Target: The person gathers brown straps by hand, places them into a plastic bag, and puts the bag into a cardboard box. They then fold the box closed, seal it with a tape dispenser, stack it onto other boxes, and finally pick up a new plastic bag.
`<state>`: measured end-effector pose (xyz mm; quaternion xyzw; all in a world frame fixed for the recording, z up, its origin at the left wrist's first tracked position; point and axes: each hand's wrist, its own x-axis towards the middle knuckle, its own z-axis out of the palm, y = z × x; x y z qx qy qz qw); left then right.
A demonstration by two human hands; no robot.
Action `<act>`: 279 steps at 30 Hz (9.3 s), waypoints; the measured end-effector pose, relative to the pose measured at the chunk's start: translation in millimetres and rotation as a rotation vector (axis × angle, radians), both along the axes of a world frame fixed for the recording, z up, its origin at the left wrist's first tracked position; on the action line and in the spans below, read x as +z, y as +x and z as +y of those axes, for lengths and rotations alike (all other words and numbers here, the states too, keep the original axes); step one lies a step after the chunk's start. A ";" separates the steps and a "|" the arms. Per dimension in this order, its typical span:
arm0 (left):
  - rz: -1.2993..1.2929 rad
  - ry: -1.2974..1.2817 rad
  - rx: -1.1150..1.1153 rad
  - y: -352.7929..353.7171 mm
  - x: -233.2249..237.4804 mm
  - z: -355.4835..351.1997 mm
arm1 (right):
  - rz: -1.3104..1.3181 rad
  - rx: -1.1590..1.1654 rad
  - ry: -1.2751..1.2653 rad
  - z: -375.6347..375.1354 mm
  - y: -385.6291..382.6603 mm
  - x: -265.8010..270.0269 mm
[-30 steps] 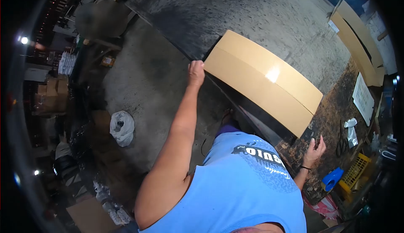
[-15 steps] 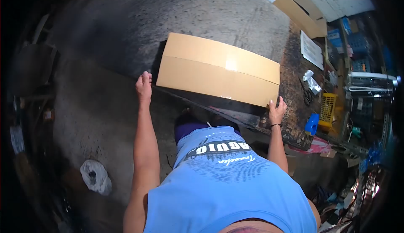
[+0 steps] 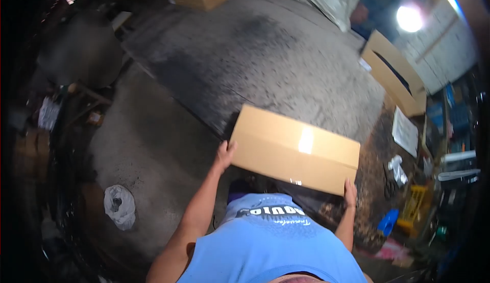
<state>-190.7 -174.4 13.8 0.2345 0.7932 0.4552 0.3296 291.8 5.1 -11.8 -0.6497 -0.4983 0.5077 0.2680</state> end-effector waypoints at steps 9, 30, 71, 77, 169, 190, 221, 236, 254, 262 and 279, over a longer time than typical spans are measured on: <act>-0.230 -0.043 0.071 46.0 21.8 -71.9 | 0.246 0.167 -0.063 19.5 -0.2 28.6; -0.150 0.299 0.729 -118.5 62.1 -298.9 | 0.379 0.767 0.098 -1.7 -433.4 101.9; 0.143 0.872 -0.240 -919.8 170.7 105.8 | 0.458 -0.063 0.521 120.8 -897.6 209.8; 0.239 0.966 -0.374 -1015.1 254.6 234.0 | 0.074 -0.090 0.751 174.4 -974.2 289.5; 0.202 1.012 -0.169 -1170.2 229.1 624.3 | 0.171 -0.489 1.031 420.6 -1158.9 296.5; 1.221 -0.917 -0.738 -1047.7 18.1 161.5 | -1.088 -0.021 -0.070 -121.5 -1077.5 8.9; 0.892 0.377 -1.442 -514.1 -20.1 137.8 | -0.192 -1.199 -0.470 -573.6 -833.3 -90.4; 1.170 0.219 -1.756 -185.7 -35.1 201.8 | -0.036 -1.266 -0.655 -567.0 -711.6 -54.4; 0.289 0.866 -2.142 195.8 -8.4 90.8 | 0.228 -1.599 -0.556 -633.8 -378.3 -74.7; 1.029 -0.199 -1.060 175.9 -53.3 200.3 | 0.215 -1.916 -0.534 -725.1 -259.6 -73.4; 0.478 0.668 -2.266 434.9 -32.8 50.2 | 0.162 -1.404 -0.778 -597.1 -21.0 -45.4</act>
